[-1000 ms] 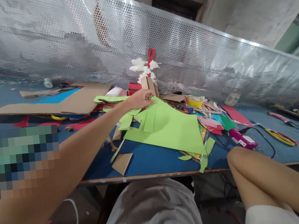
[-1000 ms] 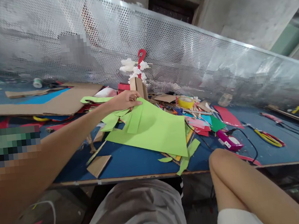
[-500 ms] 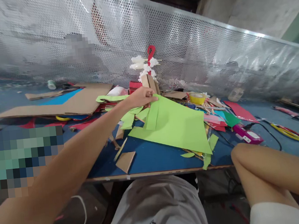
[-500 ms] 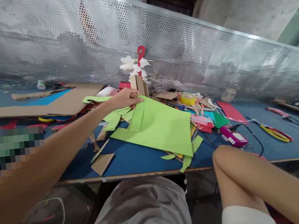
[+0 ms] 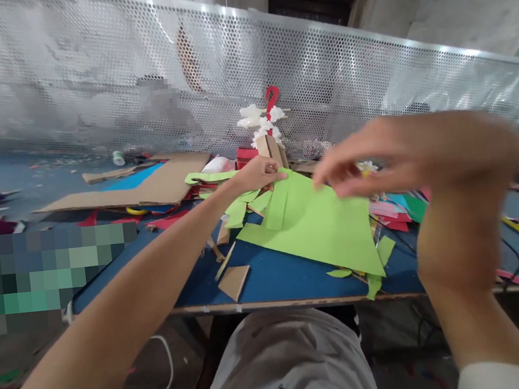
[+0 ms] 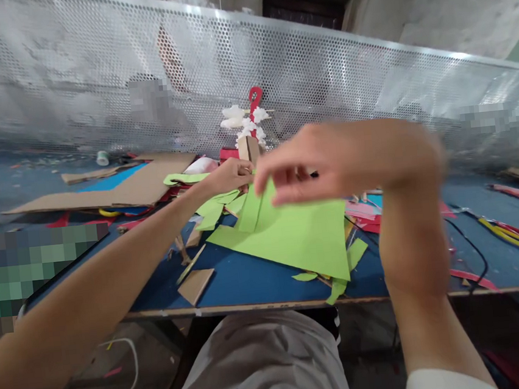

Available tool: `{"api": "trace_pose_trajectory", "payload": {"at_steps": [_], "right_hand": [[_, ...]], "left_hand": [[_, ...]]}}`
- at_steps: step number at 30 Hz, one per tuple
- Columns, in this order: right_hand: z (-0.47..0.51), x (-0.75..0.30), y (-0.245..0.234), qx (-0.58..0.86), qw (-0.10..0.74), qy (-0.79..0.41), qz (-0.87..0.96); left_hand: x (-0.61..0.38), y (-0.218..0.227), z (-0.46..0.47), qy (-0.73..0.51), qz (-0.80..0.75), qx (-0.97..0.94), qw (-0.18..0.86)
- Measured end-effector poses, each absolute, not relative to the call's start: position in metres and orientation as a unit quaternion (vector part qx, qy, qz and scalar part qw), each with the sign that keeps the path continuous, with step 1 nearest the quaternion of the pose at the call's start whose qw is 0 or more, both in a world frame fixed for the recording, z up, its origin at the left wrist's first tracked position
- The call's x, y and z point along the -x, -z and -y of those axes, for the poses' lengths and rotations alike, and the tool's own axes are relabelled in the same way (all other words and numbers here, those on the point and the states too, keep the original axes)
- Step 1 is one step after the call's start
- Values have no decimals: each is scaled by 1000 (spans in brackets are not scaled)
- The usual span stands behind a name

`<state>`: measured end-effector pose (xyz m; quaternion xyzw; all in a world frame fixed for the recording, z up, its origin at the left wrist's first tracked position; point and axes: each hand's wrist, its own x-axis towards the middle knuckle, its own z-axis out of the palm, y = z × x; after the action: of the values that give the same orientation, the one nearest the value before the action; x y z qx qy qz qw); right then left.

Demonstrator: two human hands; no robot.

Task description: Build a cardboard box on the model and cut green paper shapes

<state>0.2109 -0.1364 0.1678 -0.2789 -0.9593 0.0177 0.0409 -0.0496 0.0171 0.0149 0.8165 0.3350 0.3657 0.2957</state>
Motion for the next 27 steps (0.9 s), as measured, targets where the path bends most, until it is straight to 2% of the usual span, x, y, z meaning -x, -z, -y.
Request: {"api": "trace_pose_trajectory", "payload": {"at_steps": [4,9,12,18,27], "right_hand": [[54,-180,-144,376,54,56,923],[-22,-168,-98,325,-9,-72,943],[-31,-176,-88,301,40,-137,943],[-42,-200,-93,343,176,-158,909],[-42,-209,-94,351,221,-237,879]], "left_hand": [[48,-18,-12,-361,-326,-821,297],[47,-15,-17,-371,-343,-802,318],[48,-14,-19,-372,-339,-801,323],[48,-10,-23,-337,-318,-835,298],[48,-8,-30,-371,-324,-830,260]]}}
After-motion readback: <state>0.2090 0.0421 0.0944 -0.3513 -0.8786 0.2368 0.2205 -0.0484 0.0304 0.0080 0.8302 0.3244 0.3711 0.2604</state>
